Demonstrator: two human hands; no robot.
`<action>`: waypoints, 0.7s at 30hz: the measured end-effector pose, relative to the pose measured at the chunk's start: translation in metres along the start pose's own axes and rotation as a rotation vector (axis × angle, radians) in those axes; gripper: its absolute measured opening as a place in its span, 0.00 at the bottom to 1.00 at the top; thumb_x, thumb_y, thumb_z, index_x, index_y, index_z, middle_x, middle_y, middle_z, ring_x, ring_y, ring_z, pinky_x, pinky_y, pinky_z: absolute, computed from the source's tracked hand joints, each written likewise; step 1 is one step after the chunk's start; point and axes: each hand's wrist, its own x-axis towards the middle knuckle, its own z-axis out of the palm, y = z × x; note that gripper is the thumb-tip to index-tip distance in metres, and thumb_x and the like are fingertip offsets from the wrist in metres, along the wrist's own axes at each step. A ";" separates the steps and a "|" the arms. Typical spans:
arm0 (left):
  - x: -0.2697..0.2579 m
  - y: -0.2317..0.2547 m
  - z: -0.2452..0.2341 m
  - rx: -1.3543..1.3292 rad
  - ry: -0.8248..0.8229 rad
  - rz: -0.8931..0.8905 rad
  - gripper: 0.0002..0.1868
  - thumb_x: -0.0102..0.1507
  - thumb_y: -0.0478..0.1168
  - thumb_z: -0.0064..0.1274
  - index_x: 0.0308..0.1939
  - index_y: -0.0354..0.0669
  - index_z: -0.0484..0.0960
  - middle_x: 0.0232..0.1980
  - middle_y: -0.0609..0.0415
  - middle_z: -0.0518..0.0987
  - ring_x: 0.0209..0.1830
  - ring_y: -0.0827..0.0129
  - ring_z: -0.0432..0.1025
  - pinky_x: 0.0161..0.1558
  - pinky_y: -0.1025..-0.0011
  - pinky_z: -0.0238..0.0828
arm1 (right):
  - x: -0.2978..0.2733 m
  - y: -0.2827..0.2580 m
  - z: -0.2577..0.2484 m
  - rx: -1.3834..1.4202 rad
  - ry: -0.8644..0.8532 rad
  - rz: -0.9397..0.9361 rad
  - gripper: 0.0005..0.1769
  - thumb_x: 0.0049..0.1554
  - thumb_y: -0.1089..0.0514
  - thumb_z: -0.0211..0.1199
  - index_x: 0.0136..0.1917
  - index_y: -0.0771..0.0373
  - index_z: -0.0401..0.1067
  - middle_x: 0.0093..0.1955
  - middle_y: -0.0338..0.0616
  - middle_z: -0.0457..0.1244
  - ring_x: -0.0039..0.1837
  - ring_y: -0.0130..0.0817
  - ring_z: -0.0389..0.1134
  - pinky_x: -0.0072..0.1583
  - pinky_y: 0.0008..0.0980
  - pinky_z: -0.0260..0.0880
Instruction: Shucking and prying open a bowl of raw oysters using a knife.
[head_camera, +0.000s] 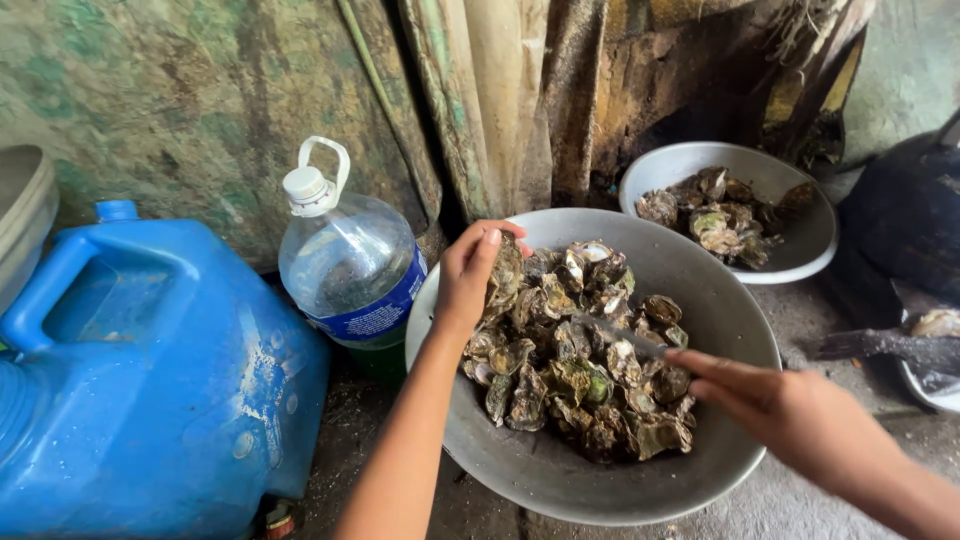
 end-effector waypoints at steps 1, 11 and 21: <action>-0.002 0.001 -0.001 0.001 -0.007 -0.006 0.20 0.71 0.52 0.41 0.49 0.41 0.81 0.41 0.53 0.84 0.41 0.71 0.78 0.48 0.72 0.75 | 0.001 0.004 0.000 0.006 -0.004 0.006 0.25 0.60 0.35 0.57 0.70 0.14 0.62 0.28 0.43 0.69 0.30 0.39 0.73 0.42 0.36 0.77; 0.013 0.009 0.013 0.458 -0.111 0.063 0.21 0.70 0.55 0.44 0.50 0.42 0.81 0.40 0.56 0.87 0.37 0.70 0.74 0.44 0.72 0.68 | -0.008 -0.002 -0.017 -0.034 0.010 -0.005 0.27 0.60 0.37 0.54 0.72 0.15 0.60 0.27 0.43 0.68 0.29 0.33 0.73 0.41 0.35 0.76; 0.013 0.001 0.041 0.029 0.275 -0.760 0.38 0.69 0.71 0.41 0.65 0.42 0.63 0.68 0.37 0.68 0.66 0.55 0.68 0.66 0.50 0.58 | -0.021 -0.016 -0.027 0.050 0.164 -0.188 0.33 0.55 0.38 0.58 0.74 0.15 0.65 0.41 0.32 0.74 0.33 0.33 0.73 0.40 0.37 0.75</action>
